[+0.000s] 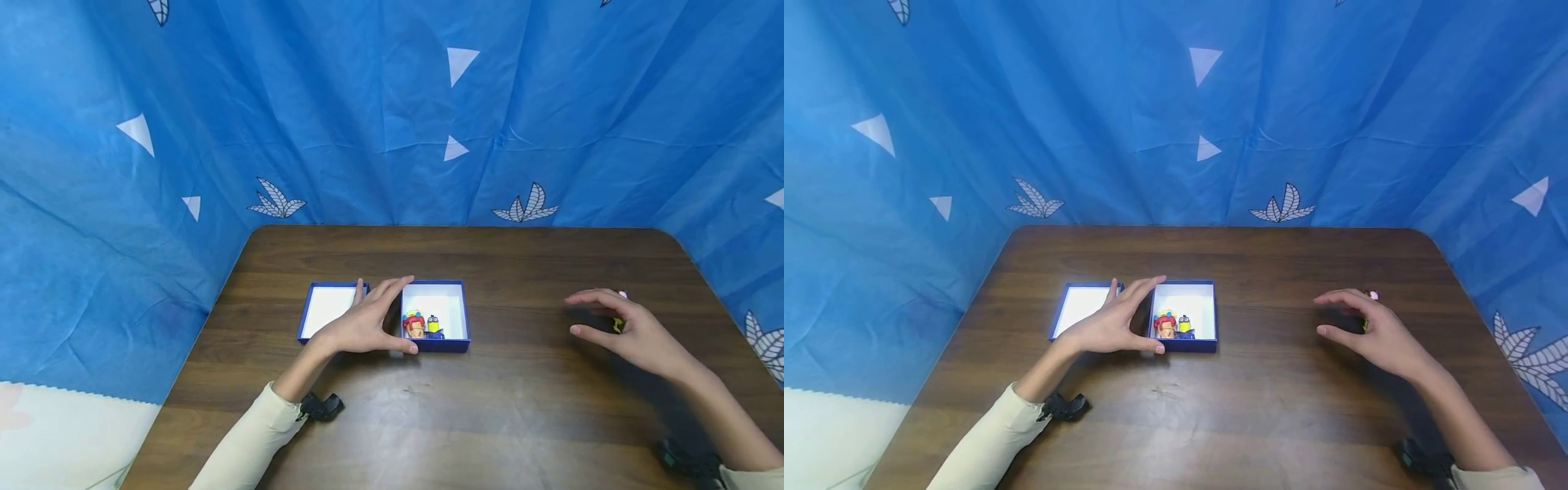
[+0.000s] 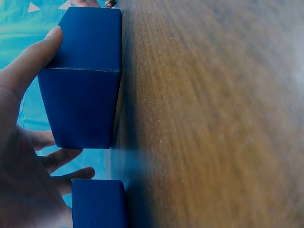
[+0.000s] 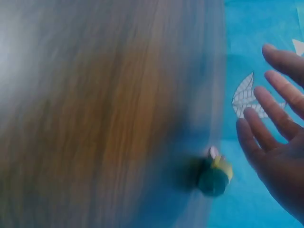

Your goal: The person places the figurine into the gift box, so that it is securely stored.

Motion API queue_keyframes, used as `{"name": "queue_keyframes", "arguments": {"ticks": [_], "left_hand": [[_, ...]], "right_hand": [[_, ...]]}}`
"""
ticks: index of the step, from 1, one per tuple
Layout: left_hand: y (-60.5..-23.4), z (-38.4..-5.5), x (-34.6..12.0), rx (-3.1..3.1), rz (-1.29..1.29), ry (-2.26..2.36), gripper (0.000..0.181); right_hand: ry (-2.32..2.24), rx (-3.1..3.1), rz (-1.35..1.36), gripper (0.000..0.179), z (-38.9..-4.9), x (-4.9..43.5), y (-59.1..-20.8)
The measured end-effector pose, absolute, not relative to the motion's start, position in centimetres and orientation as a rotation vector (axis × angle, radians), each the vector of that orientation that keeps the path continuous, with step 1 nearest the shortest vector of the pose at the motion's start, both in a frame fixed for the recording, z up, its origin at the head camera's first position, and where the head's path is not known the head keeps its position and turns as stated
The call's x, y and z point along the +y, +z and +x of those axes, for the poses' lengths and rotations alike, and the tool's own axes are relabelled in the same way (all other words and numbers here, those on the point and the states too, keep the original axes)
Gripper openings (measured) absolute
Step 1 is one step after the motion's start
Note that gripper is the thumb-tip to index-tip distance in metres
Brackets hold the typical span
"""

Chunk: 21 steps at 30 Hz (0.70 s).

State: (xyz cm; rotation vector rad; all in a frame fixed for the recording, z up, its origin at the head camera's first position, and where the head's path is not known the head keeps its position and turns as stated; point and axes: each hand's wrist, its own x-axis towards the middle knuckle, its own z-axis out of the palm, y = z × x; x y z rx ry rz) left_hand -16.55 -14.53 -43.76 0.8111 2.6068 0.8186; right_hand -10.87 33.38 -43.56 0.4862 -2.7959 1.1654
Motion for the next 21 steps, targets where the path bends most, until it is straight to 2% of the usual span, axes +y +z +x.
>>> {"name": "queue_keyframes", "arguments": {"ticks": [9, 21], "left_hand": [[-43.9, -16.7, -14.6, 2.602, 0.81, 0.829, 0.124], [-44.0, -16.7, -14.5, 2.595, 0.804, 0.836, 0.125]], "right_hand": [[1.166, -2.823, 0.398, 0.055, -10.3, 35.5, -44.0], [1.096, -2.881, 0.33, 0.051, -10.4, 38.4, -44.1]]}}
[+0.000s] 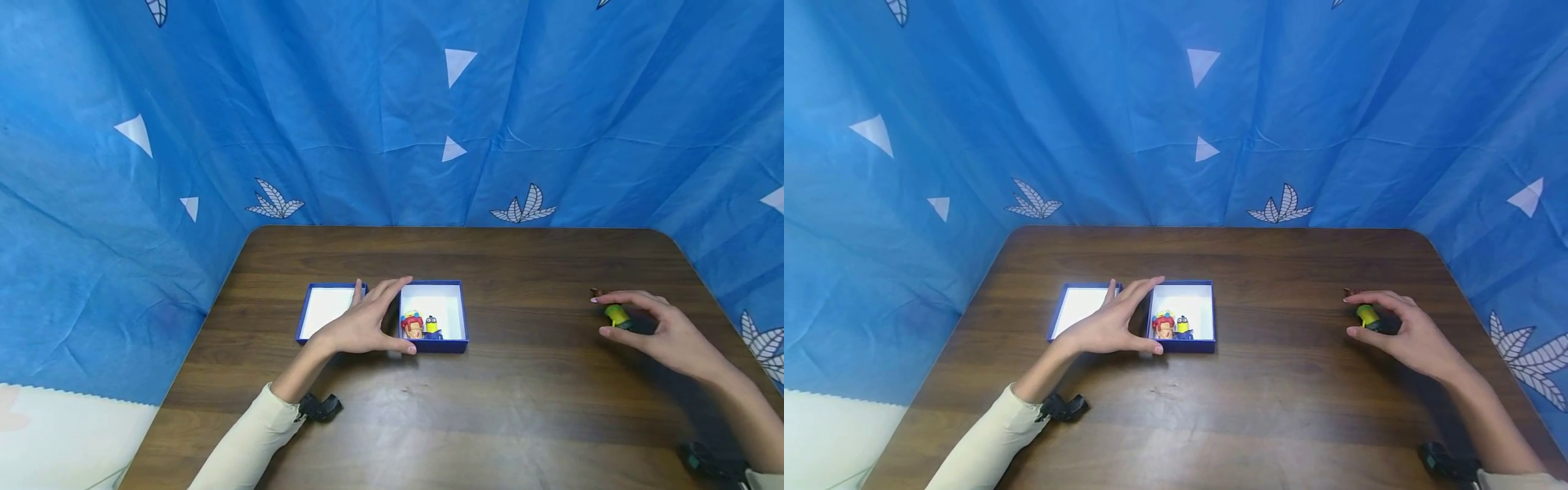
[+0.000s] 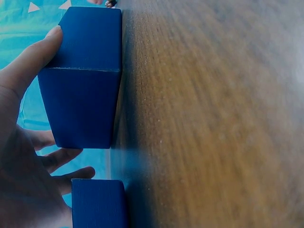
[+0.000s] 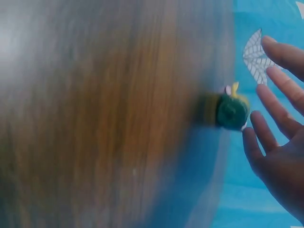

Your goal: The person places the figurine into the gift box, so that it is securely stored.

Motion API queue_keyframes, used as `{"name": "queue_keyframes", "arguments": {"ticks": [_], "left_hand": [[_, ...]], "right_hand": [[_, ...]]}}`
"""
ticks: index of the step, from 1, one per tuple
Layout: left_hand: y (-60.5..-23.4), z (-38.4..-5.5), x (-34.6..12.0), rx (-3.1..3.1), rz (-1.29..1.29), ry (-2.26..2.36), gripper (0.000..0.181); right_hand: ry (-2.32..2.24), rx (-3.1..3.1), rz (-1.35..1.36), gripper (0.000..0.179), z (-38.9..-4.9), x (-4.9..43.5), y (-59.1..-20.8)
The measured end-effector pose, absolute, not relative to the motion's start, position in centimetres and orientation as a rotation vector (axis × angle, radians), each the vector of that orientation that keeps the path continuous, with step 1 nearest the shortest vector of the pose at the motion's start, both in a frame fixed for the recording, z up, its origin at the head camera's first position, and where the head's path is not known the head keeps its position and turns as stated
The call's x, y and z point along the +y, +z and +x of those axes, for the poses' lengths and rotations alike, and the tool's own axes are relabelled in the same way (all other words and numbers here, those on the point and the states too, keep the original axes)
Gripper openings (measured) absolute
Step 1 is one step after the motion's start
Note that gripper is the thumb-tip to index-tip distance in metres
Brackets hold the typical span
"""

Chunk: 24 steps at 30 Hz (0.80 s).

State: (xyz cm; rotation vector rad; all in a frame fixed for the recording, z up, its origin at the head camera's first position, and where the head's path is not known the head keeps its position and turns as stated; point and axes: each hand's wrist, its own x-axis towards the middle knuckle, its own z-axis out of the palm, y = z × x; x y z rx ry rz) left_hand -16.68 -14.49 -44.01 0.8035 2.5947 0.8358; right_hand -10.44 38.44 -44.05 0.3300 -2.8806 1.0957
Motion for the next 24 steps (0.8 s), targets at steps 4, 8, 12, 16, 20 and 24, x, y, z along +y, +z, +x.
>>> {"name": "queue_keyframes", "arguments": {"ticks": [4, 8, 12, 16, 20, 24], "left_hand": [[-44.0, -16.7, -14.5, 2.594, 0.802, 0.839, 0.125], [-43.9, -16.6, -14.5, 2.594, 0.798, 0.84, 0.125], [-43.9, -16.6, -14.5, 2.595, 0.799, 0.843, 0.125], [-43.8, -16.5, -14.5, 2.6, 0.807, 0.847, 0.125], [-43.9, -16.5, -14.5, 2.604, 0.809, 0.844, 0.125], [-44.0, -16.5, -14.4, 2.603, 0.805, 0.839, 0.126]], "right_hand": [[1.015, -2.894, 0.343, 0.054, -10.8, 39.5, -44.6], [0.961, -2.886, 0.369, 0.055, -11.1, 40.1, -45.1], [0.948, -2.884, 0.375, 0.054, -11.1, 40.3, -45.2], [0.953, -2.897, 0.359, 0.052, -10.9, 40.4, -45.3], [0.95, -2.921, 0.341, 0.052, -10.7, 40.4, -45.4], [0.964, -2.918, 0.352, 0.053, -10.5, 40.6, -45.6]]}}
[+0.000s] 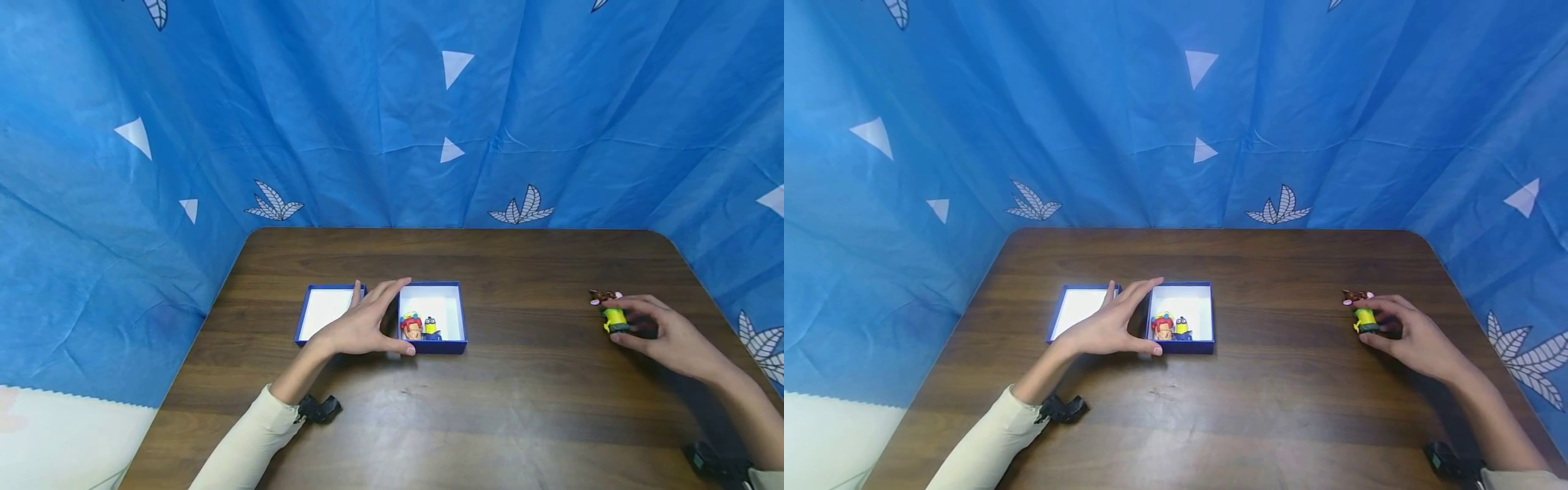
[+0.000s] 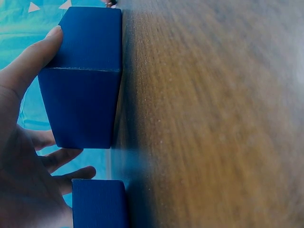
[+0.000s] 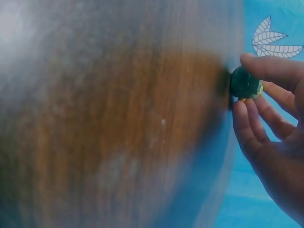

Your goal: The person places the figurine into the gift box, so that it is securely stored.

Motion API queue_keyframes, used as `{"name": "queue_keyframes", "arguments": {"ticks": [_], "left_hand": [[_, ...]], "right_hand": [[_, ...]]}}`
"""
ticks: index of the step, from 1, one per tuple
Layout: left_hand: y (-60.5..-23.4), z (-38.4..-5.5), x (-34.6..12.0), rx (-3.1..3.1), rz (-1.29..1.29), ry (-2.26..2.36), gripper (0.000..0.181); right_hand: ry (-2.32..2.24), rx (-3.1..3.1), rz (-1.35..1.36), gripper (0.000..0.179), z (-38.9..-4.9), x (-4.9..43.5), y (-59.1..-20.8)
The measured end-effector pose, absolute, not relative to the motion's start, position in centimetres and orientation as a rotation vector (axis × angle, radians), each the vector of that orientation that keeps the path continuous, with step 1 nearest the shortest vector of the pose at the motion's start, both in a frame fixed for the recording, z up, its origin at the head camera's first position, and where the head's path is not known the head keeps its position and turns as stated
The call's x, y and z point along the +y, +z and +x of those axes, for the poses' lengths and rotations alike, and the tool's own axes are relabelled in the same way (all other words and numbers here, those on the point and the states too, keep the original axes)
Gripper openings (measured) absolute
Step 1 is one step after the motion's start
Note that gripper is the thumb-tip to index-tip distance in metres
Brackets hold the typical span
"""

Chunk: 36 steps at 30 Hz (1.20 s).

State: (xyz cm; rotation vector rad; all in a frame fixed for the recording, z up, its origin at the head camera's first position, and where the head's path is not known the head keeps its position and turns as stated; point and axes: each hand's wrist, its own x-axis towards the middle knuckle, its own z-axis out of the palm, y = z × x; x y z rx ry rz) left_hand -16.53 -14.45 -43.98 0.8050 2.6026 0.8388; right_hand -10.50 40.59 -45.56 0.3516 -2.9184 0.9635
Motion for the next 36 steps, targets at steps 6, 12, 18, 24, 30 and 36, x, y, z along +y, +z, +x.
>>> {"name": "queue_keyframes", "arguments": {"ticks": [6, 12, 18, 24, 30, 36], "left_hand": [[-44.09, -16.54, -14.46, 2.602, 0.806, 0.843, 0.126], [-44.19, -16.69, -14.3, 2.613, 0.813, 0.829, 0.126], [-44.11, -16.61, -14.2, 2.614, 0.842, 0.832, 0.125], [-44.25, -16.54, -14.45, 2.617, 0.823, 0.839, 0.124], [-44.17, -16.52, -14.47, 2.612, 0.824, 0.844, 0.125], [-44.08, -16.49, -14.47, 2.609, 0.818, 0.842, 0.126]], "right_hand": [[0.96, -2.88, 0.355, 0.052, -10.54, 40.68, -45.96], [0.938, -2.898, 0.308, 0.05, -10.46, 40.72, -46.01], [0.886, -2.898, 0.308, 0.052, -10.47, 40.53, -45.92], [0.815, -2.879, 0.357, 0.054, -10.96, 40.14, -46.02], [0.798, -2.881, 0.349, 0.054, -10.94, 39.97, -46.0], [0.815, -2.887, 0.323, 0.051, -10.88, 39.92, -45.88]]}}
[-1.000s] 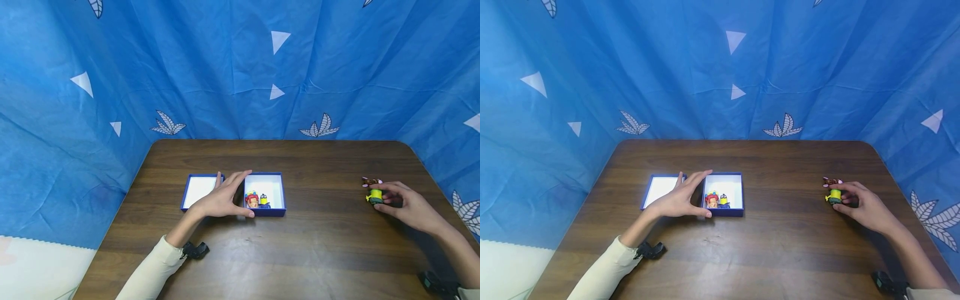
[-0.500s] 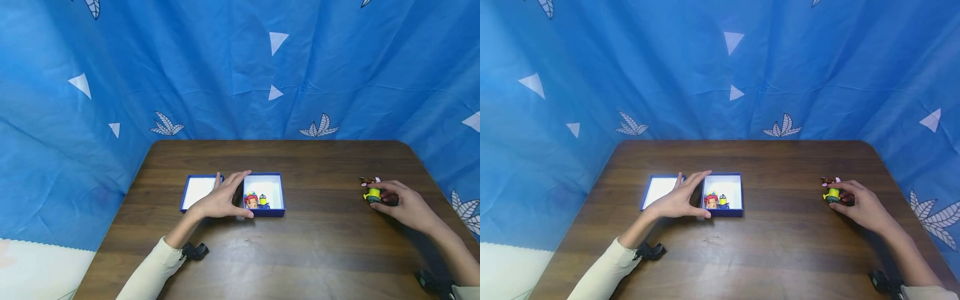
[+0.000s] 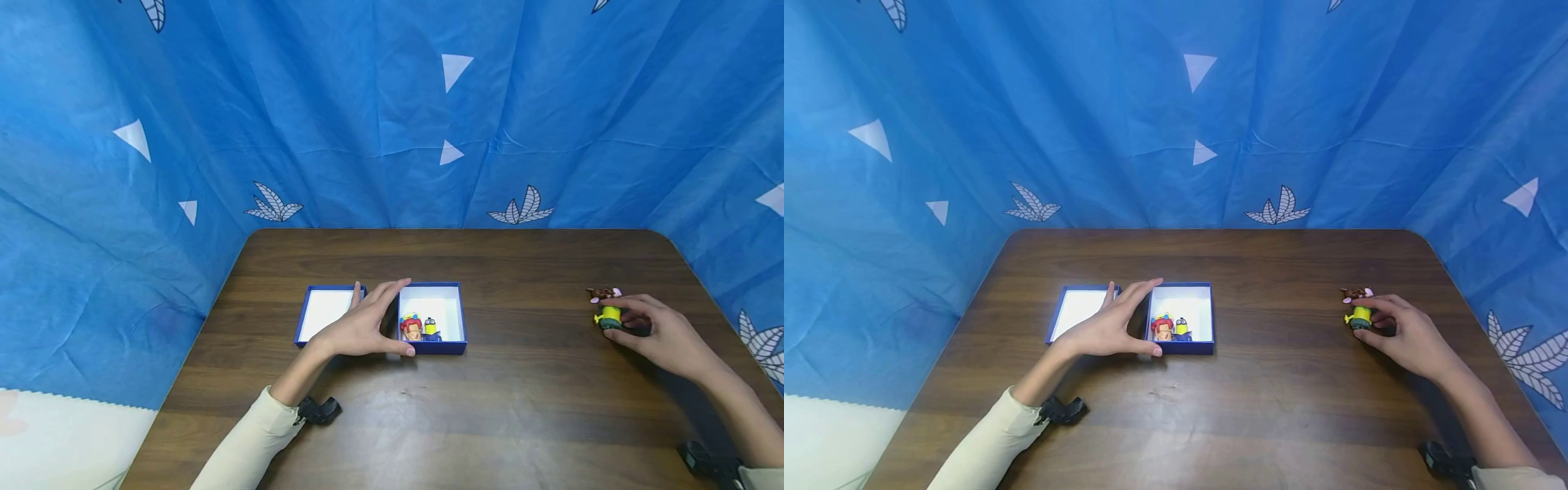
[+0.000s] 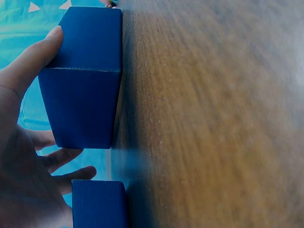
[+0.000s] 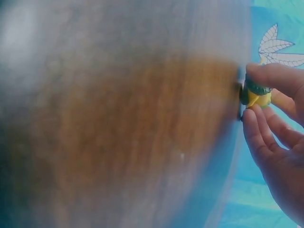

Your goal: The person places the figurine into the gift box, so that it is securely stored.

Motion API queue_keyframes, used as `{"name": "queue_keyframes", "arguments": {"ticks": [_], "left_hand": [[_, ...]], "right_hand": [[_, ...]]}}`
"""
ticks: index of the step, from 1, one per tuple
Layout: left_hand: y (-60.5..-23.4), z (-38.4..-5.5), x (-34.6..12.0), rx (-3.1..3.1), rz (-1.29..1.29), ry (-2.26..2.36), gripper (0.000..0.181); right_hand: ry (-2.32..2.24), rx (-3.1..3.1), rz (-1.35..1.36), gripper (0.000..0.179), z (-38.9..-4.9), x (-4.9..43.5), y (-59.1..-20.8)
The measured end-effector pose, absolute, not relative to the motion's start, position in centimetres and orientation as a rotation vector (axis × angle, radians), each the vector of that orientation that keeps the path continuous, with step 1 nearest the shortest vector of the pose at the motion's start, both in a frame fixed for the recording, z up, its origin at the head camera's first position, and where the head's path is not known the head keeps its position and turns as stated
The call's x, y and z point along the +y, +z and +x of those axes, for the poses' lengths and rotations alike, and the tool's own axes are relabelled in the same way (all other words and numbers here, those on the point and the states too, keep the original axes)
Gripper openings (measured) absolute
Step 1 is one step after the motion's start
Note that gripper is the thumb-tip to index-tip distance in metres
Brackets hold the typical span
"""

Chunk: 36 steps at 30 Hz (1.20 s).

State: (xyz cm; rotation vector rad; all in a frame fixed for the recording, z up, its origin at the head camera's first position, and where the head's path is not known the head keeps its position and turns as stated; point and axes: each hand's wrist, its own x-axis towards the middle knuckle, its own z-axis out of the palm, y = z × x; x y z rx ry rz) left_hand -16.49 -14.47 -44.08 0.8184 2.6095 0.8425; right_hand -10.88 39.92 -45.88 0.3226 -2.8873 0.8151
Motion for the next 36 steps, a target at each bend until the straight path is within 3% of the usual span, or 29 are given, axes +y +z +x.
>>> {"name": "queue_keyframes", "arguments": {"ticks": [36], "left_hand": [[-44.1, -16.6, -14.4, 2.599, 0.815, 0.846, 0.125]], "right_hand": [[0.983, -2.808, 0.227, 0.05, -11.0, 38.3, -43.4]]}}
